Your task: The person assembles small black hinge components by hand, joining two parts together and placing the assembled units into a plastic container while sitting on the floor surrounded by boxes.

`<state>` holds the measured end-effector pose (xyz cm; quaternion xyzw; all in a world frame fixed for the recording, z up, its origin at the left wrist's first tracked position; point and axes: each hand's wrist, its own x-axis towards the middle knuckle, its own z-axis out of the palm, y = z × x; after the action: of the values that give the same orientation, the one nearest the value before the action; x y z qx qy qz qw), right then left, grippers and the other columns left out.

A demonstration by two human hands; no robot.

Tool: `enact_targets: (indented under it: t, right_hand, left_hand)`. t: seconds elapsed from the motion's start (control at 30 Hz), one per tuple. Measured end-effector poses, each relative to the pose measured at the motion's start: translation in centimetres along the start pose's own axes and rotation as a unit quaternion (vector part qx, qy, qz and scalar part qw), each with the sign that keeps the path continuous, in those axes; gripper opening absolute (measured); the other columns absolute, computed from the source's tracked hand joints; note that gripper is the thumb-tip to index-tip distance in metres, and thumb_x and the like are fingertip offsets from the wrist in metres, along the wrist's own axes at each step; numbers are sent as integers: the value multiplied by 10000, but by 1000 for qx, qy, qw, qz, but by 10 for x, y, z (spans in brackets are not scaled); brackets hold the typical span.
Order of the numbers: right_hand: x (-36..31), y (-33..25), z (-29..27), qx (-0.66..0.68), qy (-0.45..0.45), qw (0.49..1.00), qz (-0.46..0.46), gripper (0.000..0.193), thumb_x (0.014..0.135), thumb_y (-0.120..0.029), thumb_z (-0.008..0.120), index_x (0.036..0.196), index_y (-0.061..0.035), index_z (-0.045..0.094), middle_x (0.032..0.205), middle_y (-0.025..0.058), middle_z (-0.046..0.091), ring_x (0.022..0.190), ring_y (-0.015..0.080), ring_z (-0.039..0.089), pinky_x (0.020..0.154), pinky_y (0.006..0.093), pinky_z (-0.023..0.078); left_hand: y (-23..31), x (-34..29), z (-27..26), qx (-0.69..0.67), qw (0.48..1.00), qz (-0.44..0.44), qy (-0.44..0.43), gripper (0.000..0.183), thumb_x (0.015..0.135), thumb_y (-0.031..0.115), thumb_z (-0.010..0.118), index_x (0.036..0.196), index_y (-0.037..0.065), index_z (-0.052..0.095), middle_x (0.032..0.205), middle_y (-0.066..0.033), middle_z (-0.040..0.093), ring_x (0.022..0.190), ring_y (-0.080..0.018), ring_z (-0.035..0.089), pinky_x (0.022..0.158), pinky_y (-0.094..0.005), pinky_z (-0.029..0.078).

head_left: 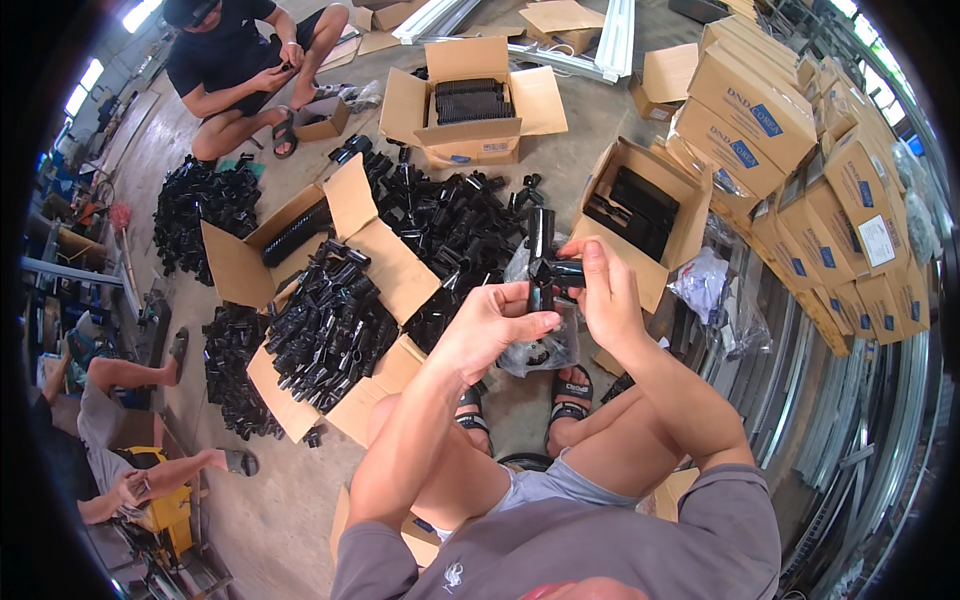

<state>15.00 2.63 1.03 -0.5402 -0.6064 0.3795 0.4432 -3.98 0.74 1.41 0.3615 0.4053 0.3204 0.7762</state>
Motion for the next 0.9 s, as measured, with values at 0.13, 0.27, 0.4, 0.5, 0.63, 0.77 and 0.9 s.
enact_targets:
  t: [0.13,0.27,0.4,0.5,0.63,0.77,0.9]
  right_hand:
    - [24,32,1,223,-62,971,67,567,1066,-538,325,1152,-47,594,820,93,654,594,131,607,519,244,484]
    - [73,117,-3,29,-87,984,150,456,1054,-427,426,1083,-22,633,826,130,672,650,185,665,566,314,526]
    - [76,221,19,-468,-352,808,64,323,960,-272,564,983,16,708,1043,239,705,963,394,689,857,488,546]
    - [74,266,48,-489,-309,796,179,318,917,-273,617,1047,-1,720,1117,262,683,1078,415,654,927,482,532]
    - [70,374,80,-388,-217,882,155,358,861,-311,649,1062,-23,721,1124,232,688,1100,401,645,959,467,513]
    - [70,385,81,-358,-213,878,237,392,783,-356,744,985,-21,761,1102,237,698,1068,371,673,938,436,528]
    - [82,412,69,-376,-228,855,275,307,780,-220,699,1009,-23,754,1149,238,684,1122,360,657,968,416,518]
  left_hand:
    - [-4,9,-14,152,975,136,94,358,835,-49,730,1185,-29,654,1070,-26,706,958,-107,642,878,-261,512]
    - [20,0,-6,465,800,181,333,422,766,110,778,1173,40,693,890,-203,730,809,-290,728,771,-374,544]
    - [12,2,-26,540,746,186,344,403,767,100,764,1164,73,702,920,-211,717,863,-384,693,796,-450,539]
    - [7,6,-34,582,740,151,303,386,743,80,763,1125,73,705,892,-211,713,876,-388,692,801,-466,538]
    - [-7,12,-38,583,738,170,293,360,732,73,744,1088,39,695,891,-220,704,875,-394,687,790,-478,543]
    - [-9,17,-35,612,732,115,278,377,728,66,741,1097,24,674,859,-219,697,859,-391,688,765,-481,550]
    - [-4,20,-34,605,739,115,273,374,731,78,755,1094,28,679,831,-202,699,852,-375,696,744,-477,555]
